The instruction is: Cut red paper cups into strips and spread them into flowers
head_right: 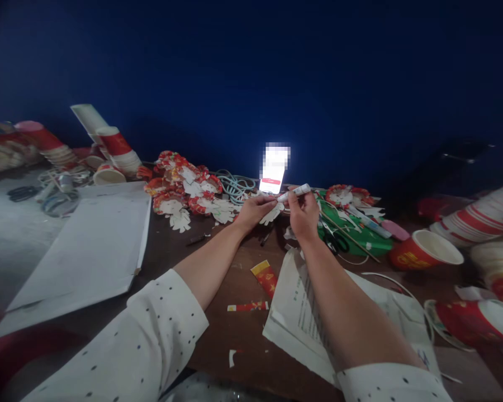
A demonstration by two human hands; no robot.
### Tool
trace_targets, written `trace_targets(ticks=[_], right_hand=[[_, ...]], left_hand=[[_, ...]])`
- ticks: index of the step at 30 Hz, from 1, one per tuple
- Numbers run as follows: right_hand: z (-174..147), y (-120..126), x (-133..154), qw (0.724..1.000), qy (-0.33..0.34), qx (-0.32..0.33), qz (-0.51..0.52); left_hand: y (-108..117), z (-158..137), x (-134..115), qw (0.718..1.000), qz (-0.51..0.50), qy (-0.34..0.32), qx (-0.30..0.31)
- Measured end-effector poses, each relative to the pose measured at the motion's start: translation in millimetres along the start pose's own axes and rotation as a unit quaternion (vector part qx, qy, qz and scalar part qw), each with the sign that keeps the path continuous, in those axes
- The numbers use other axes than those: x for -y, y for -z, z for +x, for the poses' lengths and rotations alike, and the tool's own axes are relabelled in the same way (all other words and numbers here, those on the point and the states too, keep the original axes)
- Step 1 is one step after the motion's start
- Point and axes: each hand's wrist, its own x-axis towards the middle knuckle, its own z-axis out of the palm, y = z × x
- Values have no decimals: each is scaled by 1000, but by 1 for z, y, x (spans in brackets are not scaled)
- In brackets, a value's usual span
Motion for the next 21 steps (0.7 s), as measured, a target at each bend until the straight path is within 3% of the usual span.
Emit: trace_targets(ticks=[14,21], right_hand=[[-2,-1,4,1000,5,7,-8],[1,0,-6,999,-41,-16,29]], left_hand=[[0,-1,-3,1000,21,-1,-19],[-2,-3,-4,1000,-9,14,-22]])
